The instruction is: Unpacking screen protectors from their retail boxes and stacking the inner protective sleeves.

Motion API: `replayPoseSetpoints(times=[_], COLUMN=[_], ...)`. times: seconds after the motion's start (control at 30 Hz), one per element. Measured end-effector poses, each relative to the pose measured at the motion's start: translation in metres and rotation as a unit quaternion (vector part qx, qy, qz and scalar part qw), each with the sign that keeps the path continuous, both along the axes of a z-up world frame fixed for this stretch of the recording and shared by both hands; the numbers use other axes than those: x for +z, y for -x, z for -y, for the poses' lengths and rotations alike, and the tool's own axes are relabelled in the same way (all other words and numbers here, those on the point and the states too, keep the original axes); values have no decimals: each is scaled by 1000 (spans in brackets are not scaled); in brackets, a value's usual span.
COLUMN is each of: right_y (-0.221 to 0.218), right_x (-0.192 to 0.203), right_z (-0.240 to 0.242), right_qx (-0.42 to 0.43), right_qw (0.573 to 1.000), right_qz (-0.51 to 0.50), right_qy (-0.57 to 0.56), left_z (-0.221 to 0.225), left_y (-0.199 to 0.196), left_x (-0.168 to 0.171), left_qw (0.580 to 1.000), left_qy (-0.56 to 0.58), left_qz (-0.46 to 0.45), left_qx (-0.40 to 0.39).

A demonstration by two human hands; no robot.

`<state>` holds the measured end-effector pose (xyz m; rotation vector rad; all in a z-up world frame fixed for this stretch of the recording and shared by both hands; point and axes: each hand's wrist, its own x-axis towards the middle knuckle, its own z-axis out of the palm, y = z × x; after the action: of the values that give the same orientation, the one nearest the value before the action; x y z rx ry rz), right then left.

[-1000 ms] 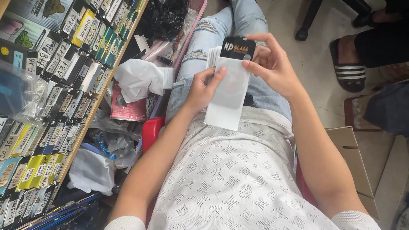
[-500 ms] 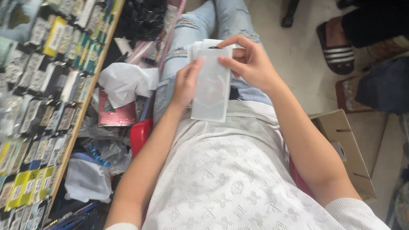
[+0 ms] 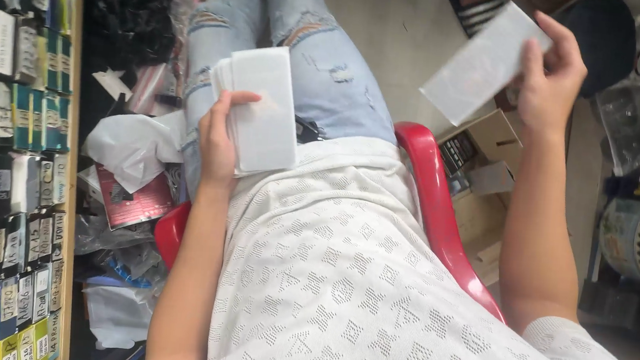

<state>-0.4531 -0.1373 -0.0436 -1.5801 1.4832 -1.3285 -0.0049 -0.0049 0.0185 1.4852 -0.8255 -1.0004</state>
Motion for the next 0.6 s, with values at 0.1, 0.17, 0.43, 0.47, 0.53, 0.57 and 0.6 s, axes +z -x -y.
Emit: replayPoseSetpoints(times=[0.1, 0.17, 0.43, 0.47, 0.53, 0.57, 0.6], right_y=[50, 69, 81, 77, 87, 92, 102], right_x=[-56, -87, -171, -169, -189, -199, -215], right_z=[-31, -58, -148, -158, -173, -181, -186], right_qx=[-35, -123, -178, -174, -187, -199, -200], right_qw=[986, 967, 928, 922, 921, 918, 918], right_qz=[-118, -223, -307, -312, -303, -295, -294], right_qy=[110, 22, -112, -147, -160, -174, -175], left_z=[1, 1, -5, -5, -5, -6, -5], left_y=[2, 3, 8, 8, 7, 7, 7], left_x=[-2, -2, -2, -3, -1, -1, 0], left_qw=[1000, 1000, 999, 999, 999, 999, 999], left_qy=[-7, -5, 24, 24, 25, 25, 24], left_qz=[-19, -20, 18, 15, 17, 18, 18], left_qx=[10, 15, -36, -35, -35, -36, -36])
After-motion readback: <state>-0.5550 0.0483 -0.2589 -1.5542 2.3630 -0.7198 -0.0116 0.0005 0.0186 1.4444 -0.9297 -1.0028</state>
